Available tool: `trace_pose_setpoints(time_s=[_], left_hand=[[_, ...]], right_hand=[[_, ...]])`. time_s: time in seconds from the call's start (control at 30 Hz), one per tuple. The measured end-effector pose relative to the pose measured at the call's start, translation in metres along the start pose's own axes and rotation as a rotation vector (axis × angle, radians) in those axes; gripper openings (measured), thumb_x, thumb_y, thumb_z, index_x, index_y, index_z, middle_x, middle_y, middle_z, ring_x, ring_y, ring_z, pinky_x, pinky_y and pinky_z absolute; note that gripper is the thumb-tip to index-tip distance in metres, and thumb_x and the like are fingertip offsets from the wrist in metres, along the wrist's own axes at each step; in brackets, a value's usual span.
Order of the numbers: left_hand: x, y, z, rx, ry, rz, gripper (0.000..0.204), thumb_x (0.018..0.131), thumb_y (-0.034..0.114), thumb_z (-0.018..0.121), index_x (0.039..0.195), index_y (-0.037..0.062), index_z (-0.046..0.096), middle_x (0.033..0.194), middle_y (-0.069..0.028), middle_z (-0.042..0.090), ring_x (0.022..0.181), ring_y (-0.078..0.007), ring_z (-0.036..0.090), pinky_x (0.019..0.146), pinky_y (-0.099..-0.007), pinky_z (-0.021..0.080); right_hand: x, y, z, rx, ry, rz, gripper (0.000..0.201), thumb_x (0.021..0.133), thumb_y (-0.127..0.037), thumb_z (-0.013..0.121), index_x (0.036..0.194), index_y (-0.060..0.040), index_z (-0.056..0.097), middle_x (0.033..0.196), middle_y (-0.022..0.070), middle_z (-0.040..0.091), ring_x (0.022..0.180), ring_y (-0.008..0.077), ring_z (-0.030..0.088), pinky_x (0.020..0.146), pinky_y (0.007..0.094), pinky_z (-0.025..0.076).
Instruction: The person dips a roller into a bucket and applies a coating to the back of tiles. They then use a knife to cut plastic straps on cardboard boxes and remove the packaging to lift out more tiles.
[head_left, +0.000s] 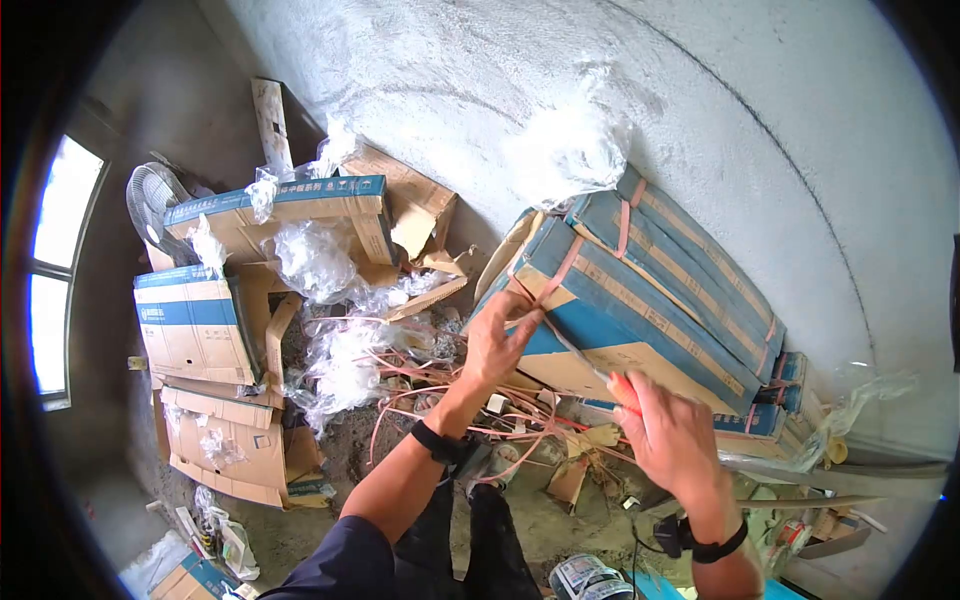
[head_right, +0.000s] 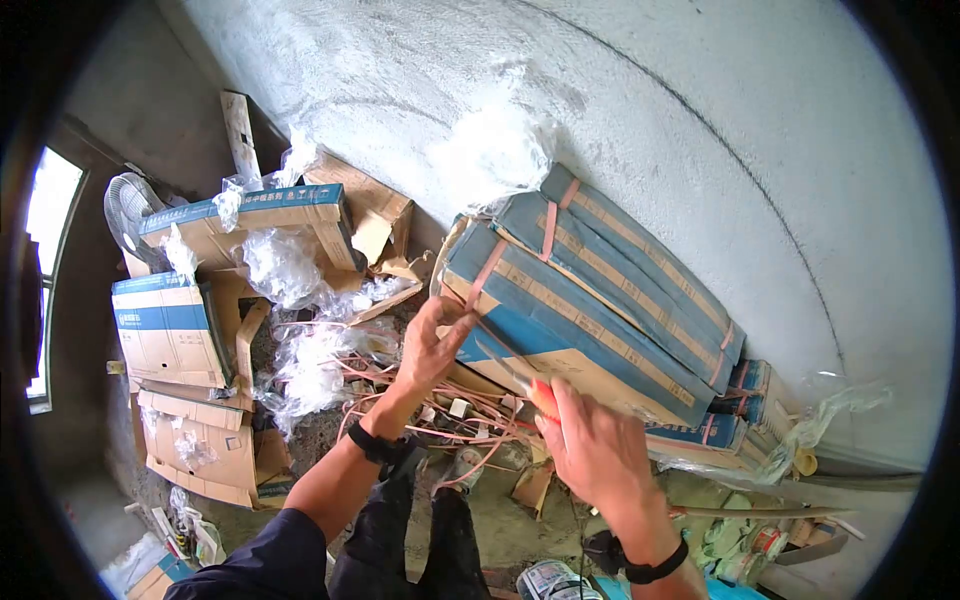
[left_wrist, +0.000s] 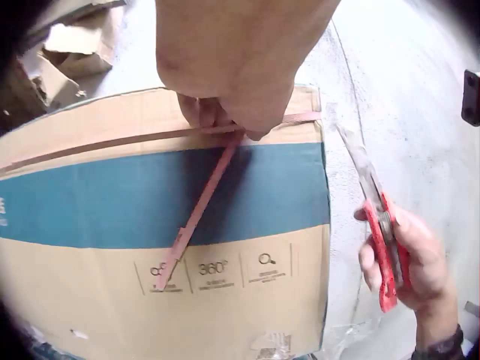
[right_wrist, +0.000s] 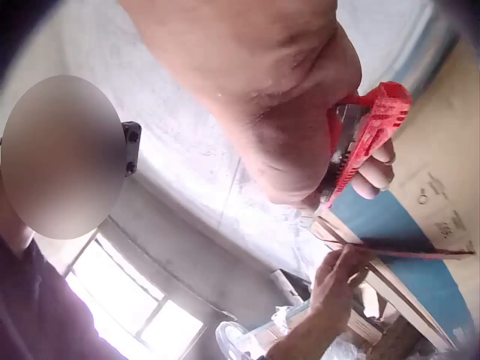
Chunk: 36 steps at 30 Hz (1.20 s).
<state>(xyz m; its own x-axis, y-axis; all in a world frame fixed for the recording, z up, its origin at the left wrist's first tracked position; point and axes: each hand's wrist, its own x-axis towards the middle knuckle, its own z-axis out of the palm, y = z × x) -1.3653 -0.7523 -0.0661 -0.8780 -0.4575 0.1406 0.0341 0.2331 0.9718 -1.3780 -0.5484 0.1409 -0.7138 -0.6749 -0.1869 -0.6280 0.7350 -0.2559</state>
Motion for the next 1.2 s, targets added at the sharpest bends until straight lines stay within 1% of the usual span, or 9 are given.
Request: trace_pose_setpoints(time_s=[0.2,0.37,0.53,0.57,0.67,0.87,1.07,1.17,1.2], left_hand=[[0.014,0.028,-0.005,0.092,-0.005,0.211,0.014,0.085,0.011,0.071,0.095,0.0019,0.066,0.089,-0.0120,0.065,0.080,-0.0336,0.063,0.071,-0.0382,0.051],[0.013,0.019,-0.012,0.212,0.020,0.276,0.014,0.079,0.008,0.074,0.093,0.0075,0.070,0.088,-0.0072,0.066,0.070,-0.0280,0.061,0.062,-0.0382,0.048],[0.008,0.008,-0.007,0.297,0.125,0.364,0.013,0.077,0.012,0.076,0.076,0.0087,0.063,0.073,-0.0061,0.057,0.061,-0.0257,0.053,0.054,-0.0380,0.043],[0.007,0.005,-0.009,0.293,0.074,0.359,0.012,0.076,0.004,0.075,0.087,0.0077,0.070,0.070,-0.0072,0.058,0.062,-0.0274,0.055,0.055,-0.0383,0.045],[0.010,0.015,-0.014,0.262,0.049,0.336,0.010,0.078,0.005,0.074,0.087,0.0067,0.070,0.076,-0.0075,0.062,0.064,-0.0281,0.056,0.059,-0.0387,0.045],[0.018,0.022,-0.020,0.319,0.005,0.361,0.020,0.080,0.006,0.072,0.100,0.0092,0.072,0.078,-0.0076,0.062,0.067,-0.0283,0.056,0.061,-0.0393,0.046],[0.006,0.003,-0.027,0.337,0.019,0.284,0.020,0.080,0.000,0.069,0.099,0.0064,0.071,0.080,-0.0099,0.062,0.068,-0.0288,0.056,0.063,-0.0378,0.046],[-0.034,-0.025,-0.098,0.440,0.045,0.148,0.015,0.078,-0.007,0.067,0.091,0.0003,0.067,0.087,-0.0135,0.065,0.077,-0.0288,0.061,0.068,-0.0328,0.048],[-0.061,-0.060,-0.130,0.466,0.058,0.086,0.015,0.074,-0.008,0.067,0.083,0.0031,0.063,0.078,-0.0115,0.059,0.074,-0.0289,0.057,0.066,-0.0384,0.046]], right_hand=[[0.072,-0.026,-0.041,-0.238,-0.120,-0.055,0.024,0.092,-0.021,0.061,0.107,-0.0043,0.053,0.076,0.0187,0.068,0.070,0.0364,0.068,0.058,0.0474,0.051],[0.122,-0.045,-0.064,-0.410,-0.423,-0.008,0.024,0.094,-0.026,0.056,0.103,-0.0029,0.059,0.077,0.0220,0.068,0.074,0.0411,0.067,0.067,0.0512,0.051],[0.148,-0.046,-0.069,-0.415,-0.446,-0.122,0.022,0.094,-0.026,0.056,0.101,-0.0048,0.058,0.074,0.0218,0.065,0.072,0.0446,0.063,0.064,0.0529,0.048],[0.142,-0.041,-0.065,-0.384,-0.453,-0.121,0.021,0.094,-0.025,0.056,0.101,-0.0047,0.059,0.073,0.0218,0.065,0.072,0.0445,0.062,0.064,0.0528,0.048],[0.138,-0.044,-0.069,-0.481,-0.467,-0.116,0.020,0.094,-0.019,0.053,0.093,-0.0011,0.061,0.075,0.0204,0.067,0.073,0.0378,0.068,0.064,0.0487,0.053],[0.137,-0.040,-0.077,-0.513,-0.441,-0.111,0.019,0.090,-0.016,0.053,0.088,0.0003,0.063,0.075,0.0200,0.068,0.074,0.0372,0.068,0.064,0.0478,0.053],[0.125,-0.021,-0.066,-0.522,-0.440,-0.137,0.022,0.093,-0.023,0.058,0.100,-0.0024,0.059,0.071,0.0217,0.064,0.068,0.0410,0.064,0.062,0.0496,0.050],[0.088,-0.015,-0.081,-0.474,-0.698,-0.010,0.025,0.092,-0.026,0.059,0.105,-0.0041,0.060,0.072,0.0210,0.065,0.068,0.0397,0.065,0.061,0.0492,0.050],[0.066,-0.017,-0.092,-0.282,-0.503,-0.033,0.029,0.091,-0.026,0.062,0.108,-0.0025,0.058,0.076,0.0170,0.068,0.067,0.0352,0.069,0.063,0.0467,0.054]])
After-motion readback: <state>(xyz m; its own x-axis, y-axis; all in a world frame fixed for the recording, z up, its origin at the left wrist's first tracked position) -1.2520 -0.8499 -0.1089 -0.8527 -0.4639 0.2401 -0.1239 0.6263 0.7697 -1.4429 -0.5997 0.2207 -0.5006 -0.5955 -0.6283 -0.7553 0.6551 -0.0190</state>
